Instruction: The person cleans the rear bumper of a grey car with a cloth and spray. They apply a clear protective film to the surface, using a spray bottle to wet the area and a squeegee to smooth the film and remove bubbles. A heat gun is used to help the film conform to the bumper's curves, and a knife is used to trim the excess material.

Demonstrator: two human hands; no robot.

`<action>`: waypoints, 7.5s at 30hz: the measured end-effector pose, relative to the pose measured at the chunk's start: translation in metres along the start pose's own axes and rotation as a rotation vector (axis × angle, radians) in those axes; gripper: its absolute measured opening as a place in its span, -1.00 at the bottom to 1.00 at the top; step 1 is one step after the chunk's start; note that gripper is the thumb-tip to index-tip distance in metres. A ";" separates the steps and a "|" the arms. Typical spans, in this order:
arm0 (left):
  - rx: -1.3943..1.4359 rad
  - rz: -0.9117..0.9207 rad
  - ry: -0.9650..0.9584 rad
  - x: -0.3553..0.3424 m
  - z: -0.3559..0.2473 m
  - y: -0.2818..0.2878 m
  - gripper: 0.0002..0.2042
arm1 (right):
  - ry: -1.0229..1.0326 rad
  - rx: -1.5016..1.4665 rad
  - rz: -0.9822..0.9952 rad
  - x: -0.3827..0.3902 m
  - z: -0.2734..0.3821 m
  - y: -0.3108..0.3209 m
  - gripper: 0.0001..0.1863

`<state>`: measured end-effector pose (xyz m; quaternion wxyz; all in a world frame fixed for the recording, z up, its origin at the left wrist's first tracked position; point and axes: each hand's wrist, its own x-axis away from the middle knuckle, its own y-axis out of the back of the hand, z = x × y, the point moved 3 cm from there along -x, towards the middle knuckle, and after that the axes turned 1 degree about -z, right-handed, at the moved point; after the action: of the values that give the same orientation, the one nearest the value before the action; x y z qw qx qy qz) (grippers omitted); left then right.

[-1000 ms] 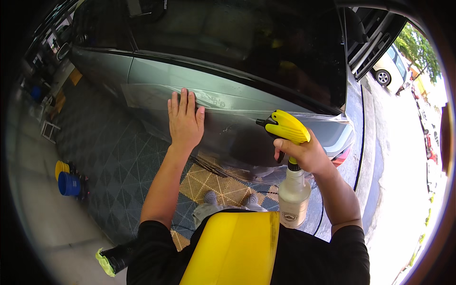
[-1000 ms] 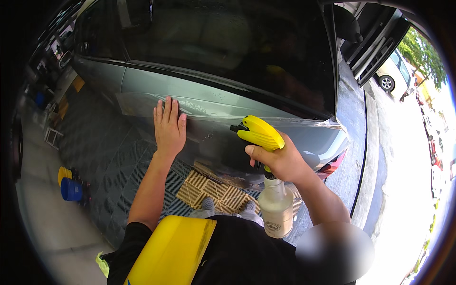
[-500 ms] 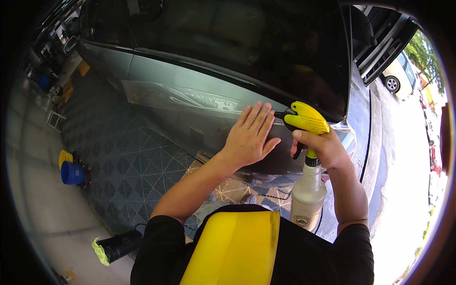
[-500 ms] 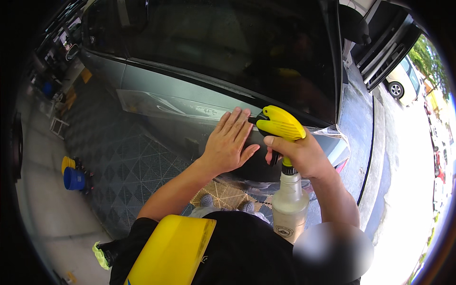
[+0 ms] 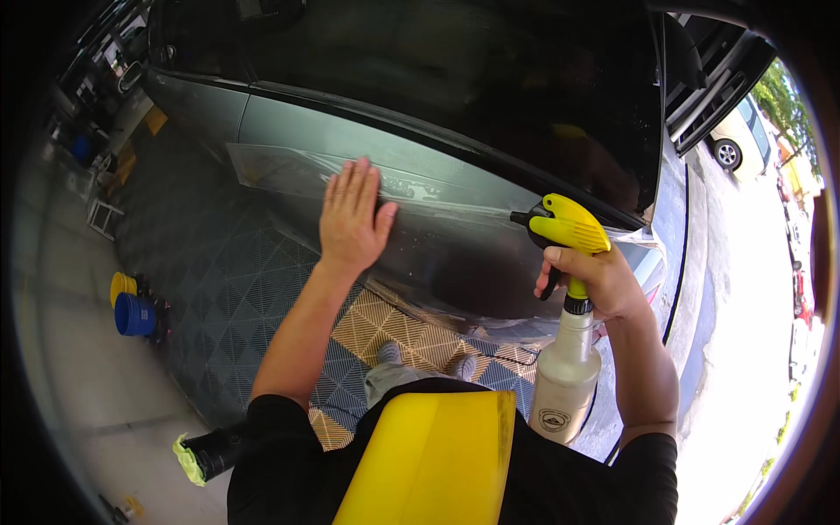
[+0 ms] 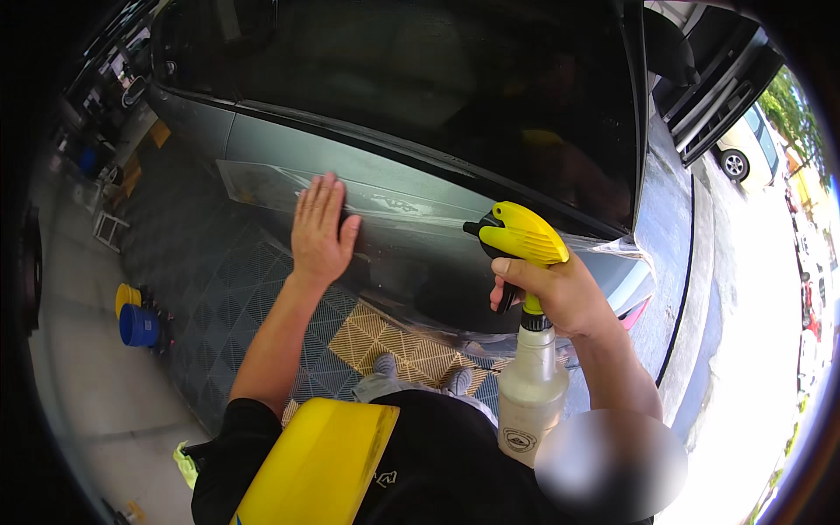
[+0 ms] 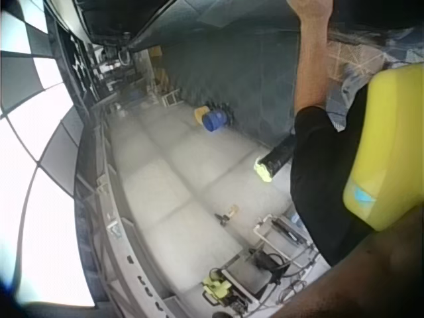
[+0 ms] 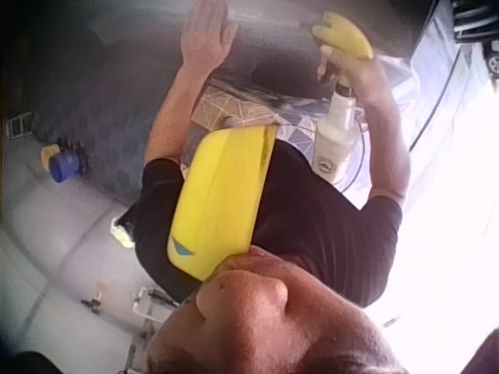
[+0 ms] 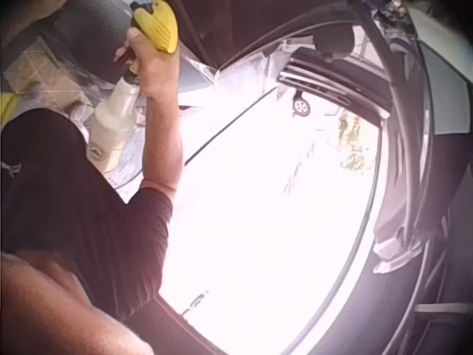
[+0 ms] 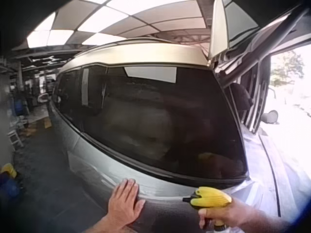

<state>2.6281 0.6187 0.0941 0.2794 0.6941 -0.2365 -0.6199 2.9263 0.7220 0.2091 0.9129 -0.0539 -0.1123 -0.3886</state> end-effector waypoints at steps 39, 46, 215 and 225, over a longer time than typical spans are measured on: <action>0.061 -0.074 0.211 0.007 0.235 -0.012 -0.36 | 0.051 -0.073 -0.083 -0.071 0.007 -0.193 -0.56; 0.310 -0.018 0.004 0.029 0.070 -0.023 -0.36 | -0.023 0.080 -0.110 -0.045 0.010 -0.167 -0.42; 0.253 0.057 -0.479 -0.011 -0.044 0.004 -0.60 | 1.116 1.297 -0.720 -0.045 -0.086 -0.106 -0.64; -0.096 -0.075 -0.121 0.015 0.212 0.028 -0.73 | 1.102 1.238 -0.760 -0.037 -0.068 -0.117 -0.63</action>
<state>2.4197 0.5683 0.0862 0.2739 0.6497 -0.1968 -0.6813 2.8283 0.6545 0.1358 0.5136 0.6798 0.1411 -0.5042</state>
